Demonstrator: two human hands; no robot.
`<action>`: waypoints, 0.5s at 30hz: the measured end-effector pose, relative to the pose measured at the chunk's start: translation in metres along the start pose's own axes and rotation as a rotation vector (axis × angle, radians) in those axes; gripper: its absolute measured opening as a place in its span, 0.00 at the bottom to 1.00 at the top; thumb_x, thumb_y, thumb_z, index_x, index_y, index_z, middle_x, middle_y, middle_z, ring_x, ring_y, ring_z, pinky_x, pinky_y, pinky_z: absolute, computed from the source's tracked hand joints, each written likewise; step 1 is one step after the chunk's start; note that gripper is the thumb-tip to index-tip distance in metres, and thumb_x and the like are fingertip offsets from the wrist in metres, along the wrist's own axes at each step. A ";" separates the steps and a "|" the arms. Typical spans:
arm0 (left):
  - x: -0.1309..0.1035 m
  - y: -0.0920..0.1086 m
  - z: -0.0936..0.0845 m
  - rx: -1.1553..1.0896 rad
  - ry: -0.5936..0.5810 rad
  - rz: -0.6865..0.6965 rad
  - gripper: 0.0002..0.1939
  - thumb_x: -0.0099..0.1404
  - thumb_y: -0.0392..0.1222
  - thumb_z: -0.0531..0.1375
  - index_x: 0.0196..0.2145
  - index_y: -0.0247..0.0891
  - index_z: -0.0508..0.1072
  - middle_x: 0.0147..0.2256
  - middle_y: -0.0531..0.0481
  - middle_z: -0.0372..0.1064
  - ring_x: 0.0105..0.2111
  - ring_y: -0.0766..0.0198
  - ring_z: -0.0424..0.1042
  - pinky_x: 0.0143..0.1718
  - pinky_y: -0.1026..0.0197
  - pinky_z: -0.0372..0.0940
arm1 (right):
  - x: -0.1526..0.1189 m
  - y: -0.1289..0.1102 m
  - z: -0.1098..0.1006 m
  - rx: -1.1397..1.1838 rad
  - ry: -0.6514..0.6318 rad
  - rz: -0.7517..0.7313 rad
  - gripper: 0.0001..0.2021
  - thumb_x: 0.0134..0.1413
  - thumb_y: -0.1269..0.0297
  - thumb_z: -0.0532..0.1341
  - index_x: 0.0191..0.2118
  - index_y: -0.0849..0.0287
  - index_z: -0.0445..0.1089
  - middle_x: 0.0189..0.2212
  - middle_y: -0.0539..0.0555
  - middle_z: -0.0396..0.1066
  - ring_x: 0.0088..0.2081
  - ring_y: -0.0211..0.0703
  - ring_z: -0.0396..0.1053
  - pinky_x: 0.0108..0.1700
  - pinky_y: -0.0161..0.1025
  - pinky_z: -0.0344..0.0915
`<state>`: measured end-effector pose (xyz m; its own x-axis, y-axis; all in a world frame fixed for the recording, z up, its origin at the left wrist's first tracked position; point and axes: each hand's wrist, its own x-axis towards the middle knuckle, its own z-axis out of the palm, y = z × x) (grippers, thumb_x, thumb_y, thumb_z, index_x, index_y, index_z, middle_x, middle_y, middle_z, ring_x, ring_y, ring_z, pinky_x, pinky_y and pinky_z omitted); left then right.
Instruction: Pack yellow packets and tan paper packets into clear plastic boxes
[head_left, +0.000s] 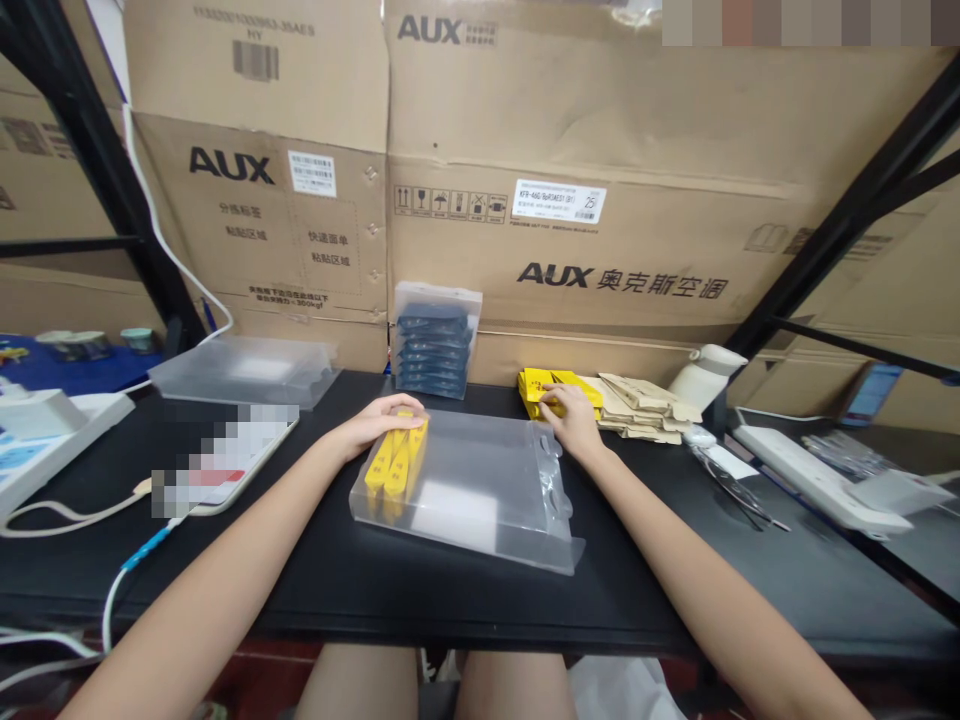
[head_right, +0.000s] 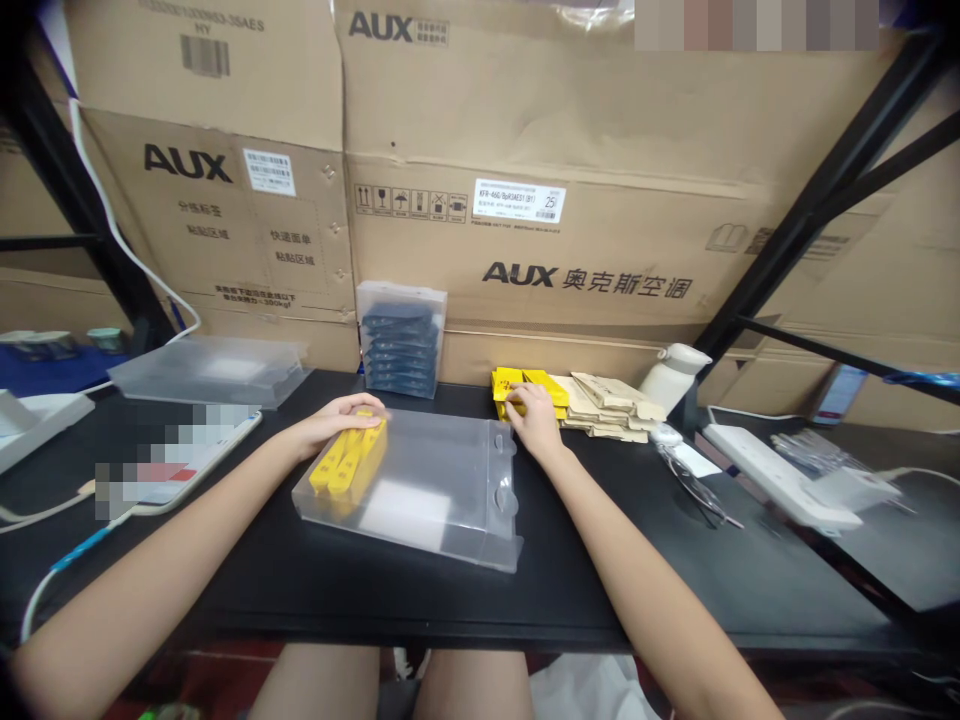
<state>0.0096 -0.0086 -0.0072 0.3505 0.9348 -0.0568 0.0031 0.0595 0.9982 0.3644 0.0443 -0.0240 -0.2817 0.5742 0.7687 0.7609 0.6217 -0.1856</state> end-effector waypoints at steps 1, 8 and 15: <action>0.000 0.000 0.000 -0.006 0.000 0.001 0.21 0.43 0.44 0.70 0.36 0.39 0.72 0.39 0.49 0.73 0.33 0.61 0.73 0.37 0.59 0.66 | 0.000 0.000 0.000 0.000 -0.003 -0.001 0.03 0.51 0.67 0.58 0.29 0.56 0.68 0.37 0.59 0.72 0.42 0.54 0.68 0.45 0.54 0.63; -0.001 0.002 0.002 -0.007 0.006 -0.011 0.20 0.43 0.44 0.70 0.36 0.40 0.72 0.35 0.52 0.72 0.31 0.63 0.72 0.35 0.60 0.65 | 0.001 -0.004 -0.006 -0.010 -0.026 -0.012 0.03 0.52 0.68 0.57 0.29 0.56 0.66 0.41 0.59 0.72 0.45 0.55 0.66 0.47 0.56 0.60; -0.001 0.003 0.003 -0.014 0.005 -0.026 0.21 0.43 0.43 0.70 0.36 0.39 0.71 0.33 0.53 0.72 0.30 0.63 0.72 0.34 0.61 0.65 | 0.006 -0.043 -0.013 0.216 0.168 0.064 0.03 0.57 0.65 0.54 0.34 0.55 0.57 0.54 0.63 0.64 0.53 0.52 0.64 0.52 0.53 0.59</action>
<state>0.0120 -0.0108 -0.0037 0.3462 0.9345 -0.0831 -0.0006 0.0888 0.9960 0.3372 0.0142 -0.0035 -0.1224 0.5312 0.8384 0.6266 0.6965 -0.3498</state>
